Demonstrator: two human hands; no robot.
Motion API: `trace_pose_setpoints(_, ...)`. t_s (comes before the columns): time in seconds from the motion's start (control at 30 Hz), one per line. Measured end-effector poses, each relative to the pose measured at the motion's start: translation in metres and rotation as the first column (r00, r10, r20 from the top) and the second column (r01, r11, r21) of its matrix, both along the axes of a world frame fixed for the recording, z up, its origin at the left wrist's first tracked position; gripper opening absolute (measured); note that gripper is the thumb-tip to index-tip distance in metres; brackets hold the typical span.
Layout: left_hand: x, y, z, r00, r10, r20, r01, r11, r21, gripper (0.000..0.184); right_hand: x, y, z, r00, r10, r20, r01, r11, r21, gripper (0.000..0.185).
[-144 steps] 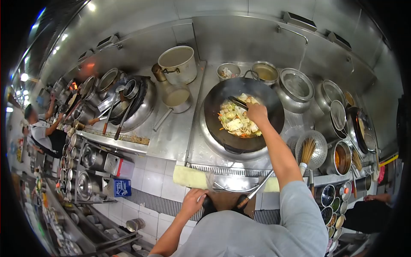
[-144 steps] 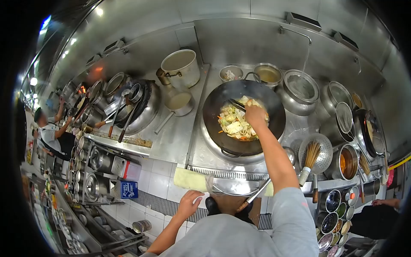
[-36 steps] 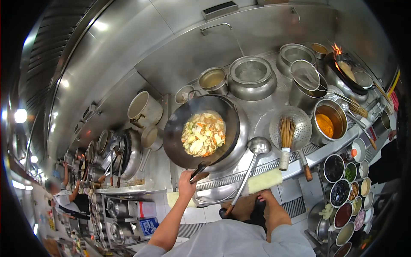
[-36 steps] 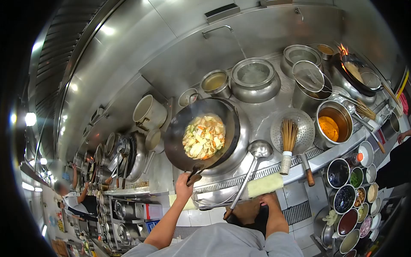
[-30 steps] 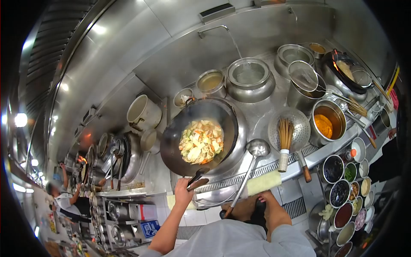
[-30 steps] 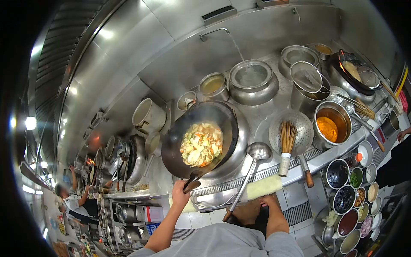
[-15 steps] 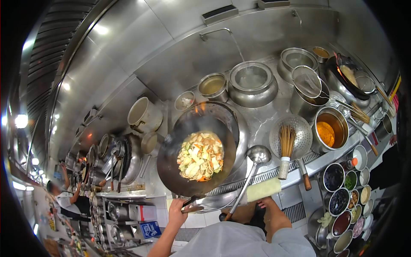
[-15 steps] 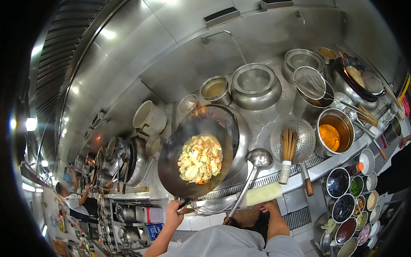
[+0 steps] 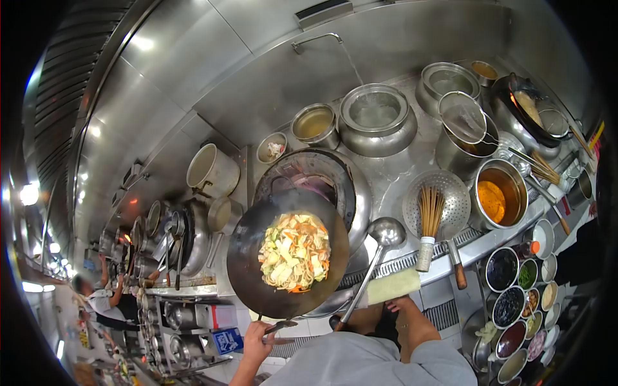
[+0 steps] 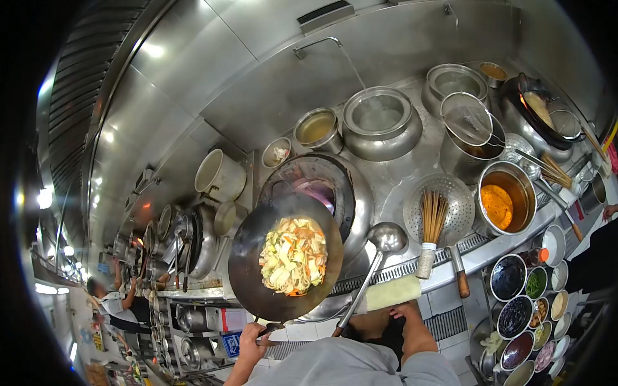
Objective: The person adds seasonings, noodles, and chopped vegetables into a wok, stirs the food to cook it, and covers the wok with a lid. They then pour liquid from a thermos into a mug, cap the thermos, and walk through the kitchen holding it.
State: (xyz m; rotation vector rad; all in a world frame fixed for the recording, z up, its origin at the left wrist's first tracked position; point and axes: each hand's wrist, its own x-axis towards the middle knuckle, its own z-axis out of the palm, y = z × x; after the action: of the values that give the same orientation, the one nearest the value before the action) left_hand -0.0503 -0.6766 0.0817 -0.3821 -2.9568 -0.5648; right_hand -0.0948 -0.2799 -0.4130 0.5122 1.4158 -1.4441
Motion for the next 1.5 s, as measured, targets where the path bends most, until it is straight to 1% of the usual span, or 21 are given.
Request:
trace_pose_setpoints(0.1, 0.01, -0.008, -0.005, 0.999, -0.002, 0.041, 0.002, 1.0, -0.005, 0.018, 0.0, 0.002, 0.004, 1.0, 0.002, 0.01, -0.002, 1.0, -0.01, 0.045)
trace_pose_setpoints(0.17, 0.015, -0.005, 0.0, 0.999, -0.011, 0.047, 0.012, 1.0, -0.026, 0.018, 0.002, 0.004, -0.012, 0.998, 0.069, -0.011, -0.069, 0.997, -0.042, 0.044)
trace_pose_setpoints(0.2, 0.018, -0.006, -0.001, 0.998, 0.004, 0.056, -0.003, 1.0, -0.017, 0.018, 0.003, 0.004, -0.019, 0.998, 0.067, -0.008, -0.067, 0.997, -0.044, 0.044)
trace_pose_setpoints(0.27, 0.024, -0.007, 0.001, 0.997, 0.024, 0.078, -0.023, 1.0, -0.019, 0.02, 0.004, 0.004, -0.021, 0.999, 0.035, -0.019, -0.036, 0.999, -0.038, 0.032)
trace_pose_setpoints(0.3, 0.026, -0.006, 0.001, 0.996, 0.024, 0.081, -0.022, 1.0, -0.021, 0.02, 0.005, 0.005, -0.021, 0.999, 0.035, -0.016, -0.035, 0.999, -0.04, 0.032)
trace_pose_setpoints(0.4, 0.028, -0.002, 0.004, 0.996, 0.025, 0.089, -0.023, 0.999, -0.026, 0.021, 0.001, 0.009, 0.013, 0.998, 0.048, -0.048, -0.048, 0.999, -0.009, 0.031)
trace_pose_setpoints(0.47, 0.03, -0.004, 0.001, 0.996, 0.015, 0.09, -0.011, 0.999, -0.051, 0.026, -0.003, 0.012, 0.026, 0.998, 0.013, -0.067, -0.014, 1.0, -0.014, 0.03)
trace_pose_setpoints(0.6, 0.031, -0.004, -0.001, 0.994, 0.028, 0.107, -0.022, 0.998, -0.059, 0.028, -0.007, 0.014, 0.05, 0.993, 0.038, -0.109, -0.04, 0.999, -0.009, 0.03)
trace_pose_setpoints(0.67, 0.03, 0.0, 0.0, 0.997, 0.049, 0.065, -0.046, 0.998, -0.039, 0.02, -0.006, 0.013, 0.047, 0.991, 0.041, -0.124, -0.038, 0.999, 0.02, 0.032)
trace_pose_setpoints(0.7, 0.031, 0.0, -0.001, 0.997, 0.05, 0.064, -0.047, 0.998, -0.041, 0.02, -0.005, 0.012, 0.046, 0.991, 0.041, -0.126, -0.039, 0.999, 0.018, 0.032)
trace_pose_setpoints(0.8, 0.032, -0.002, -0.002, 0.997, 0.046, 0.067, -0.043, 0.998, -0.052, 0.02, 0.001, 0.008, 0.017, 0.993, 0.05, -0.108, -0.05, 0.999, 0.001, 0.037)
trace_pose_setpoints(0.87, 0.031, -0.002, -0.003, 0.997, 0.039, 0.06, -0.035, 0.998, -0.052, 0.02, 0.001, 0.007, 0.012, 0.988, 0.111, -0.112, -0.107, 0.994, 0.037, 0.039)
trace_pose_setpoints(0.97, 0.031, -0.001, 0.001, 0.993, 0.057, 0.1, -0.051, 0.997, -0.054, 0.021, 0.001, 0.006, 0.01, 0.991, 0.093, -0.1, -0.088, 0.995, 0.049, 0.042)
trace_pose_setpoints(1.07, 0.031, -0.005, -0.003, 0.995, 0.052, 0.088, -0.047, 0.997, -0.055, 0.021, 0.002, 0.006, 0.001, 0.99, 0.099, -0.102, -0.095, 0.995, 0.036, 0.044)
trace_pose_setpoints(1.2, 0.031, -0.008, -0.006, 0.996, 0.045, 0.083, -0.041, 0.998, -0.054, 0.021, 0.004, 0.006, -0.011, 0.986, 0.119, -0.112, -0.118, 0.993, 0.015, 0.043)
trace_pose_setpoints(1.27, 0.031, -0.008, -0.006, 0.994, 0.052, 0.098, -0.048, 0.998, -0.05, 0.021, 0.004, 0.007, -0.001, 0.982, 0.153, -0.107, -0.146, 0.987, 0.073, 0.042)
trace_pose_setpoints(1.37, 0.031, -0.008, -0.005, 0.993, 0.056, 0.105, -0.049, 0.997, -0.064, 0.02, 0.003, 0.006, 0.002, 0.988, 0.127, -0.091, -0.116, 0.986, 0.117, 0.038)
trace_pose_setpoints(1.5, 0.028, -0.004, 0.0, 0.993, 0.06, 0.105, -0.055, 0.997, -0.052, 0.02, 0.006, 0.004, -0.008, 0.992, 0.1, -0.076, -0.092, 0.99, 0.109, 0.036)
